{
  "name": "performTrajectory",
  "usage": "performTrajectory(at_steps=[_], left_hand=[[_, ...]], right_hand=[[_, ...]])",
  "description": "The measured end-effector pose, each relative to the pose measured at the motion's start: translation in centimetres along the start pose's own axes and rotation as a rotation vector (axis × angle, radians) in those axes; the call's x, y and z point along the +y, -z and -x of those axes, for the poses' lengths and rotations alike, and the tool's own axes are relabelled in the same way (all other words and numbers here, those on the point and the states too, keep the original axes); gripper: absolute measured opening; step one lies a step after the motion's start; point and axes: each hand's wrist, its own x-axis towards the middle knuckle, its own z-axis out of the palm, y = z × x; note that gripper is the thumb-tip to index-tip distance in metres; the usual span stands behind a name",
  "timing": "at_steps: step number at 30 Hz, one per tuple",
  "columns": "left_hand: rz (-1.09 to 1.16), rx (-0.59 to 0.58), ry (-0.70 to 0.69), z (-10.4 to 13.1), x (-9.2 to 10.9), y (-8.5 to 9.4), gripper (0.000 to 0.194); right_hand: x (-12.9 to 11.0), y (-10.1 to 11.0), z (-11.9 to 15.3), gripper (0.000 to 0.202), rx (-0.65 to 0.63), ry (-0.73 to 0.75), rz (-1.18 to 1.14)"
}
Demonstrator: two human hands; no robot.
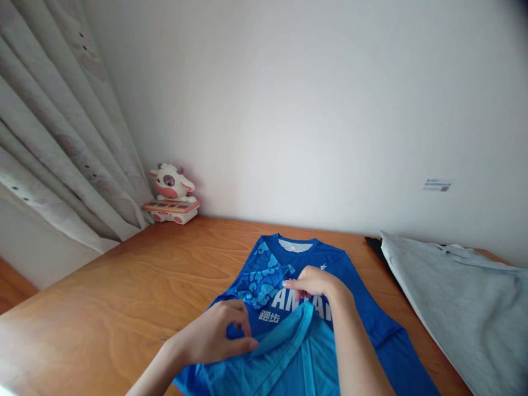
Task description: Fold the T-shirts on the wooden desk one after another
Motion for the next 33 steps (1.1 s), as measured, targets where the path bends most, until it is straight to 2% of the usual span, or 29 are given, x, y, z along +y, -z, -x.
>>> performTrajectory(at_steps=[1,3,5,7,10,14,20,22,26,30,33], left_hand=[[-0.071,0.083,0.001,-0.4,-0.4,-0.2,0.016],[-0.252,0.227,0.002,-1.5,-1.5,-0.9,0.026],[-0.397,0.286,-0.013,-2.5,-2.6,-1.5,0.029],[-0.464,0.305,-0.055,-3.1,-3.3,-2.1,0.017],[-0.437,0.351,-0.128,-3.4,-3.5,-2.6,0.012],[-0.238,0.419,-0.145,-3.1,-3.1,-2.6,0.010],[-0.166,0.346,-0.163,-2.5,-3.0,-2.3,0.002],[-0.161,0.335,-0.154,-2.5,-3.0,-2.3,0.005],[-0.158,0.353,-0.080,-2.4,-3.0,-2.4,0.019],[-0.178,0.429,-0.003,-2.9,-3.5,-2.6,0.022],[-0.226,0.493,0.027,-4.6,-3.8,-2.2,0.021]], right_hand=[[0.1,-0.1,-0.3,0.042,0.097,-0.019,0.011],[0.2,-0.3,-0.9,0.039,0.279,-0.064,0.030],[0.3,-0.7,-1.6,0.051,0.380,-0.095,0.022],[0.2,-1.3,-2.4,0.055,0.426,-0.110,0.000],[0.2,-2.1,-3.4,0.050,0.414,-0.090,-0.019],[0.5,-2.6,-4.2,0.039,0.377,-0.078,-0.032],[1.1,-2.3,-3.9,0.038,0.285,-0.122,-0.034],[1.0,-2.3,-3.7,0.034,0.270,-0.134,-0.028],[0.7,-2.4,-3.8,0.013,0.311,-0.136,-0.054],[0.8,-2.9,-4.4,0.026,0.408,-0.121,-0.102],[1.0,-3.3,-4.8,0.028,0.423,-0.077,-0.139]])
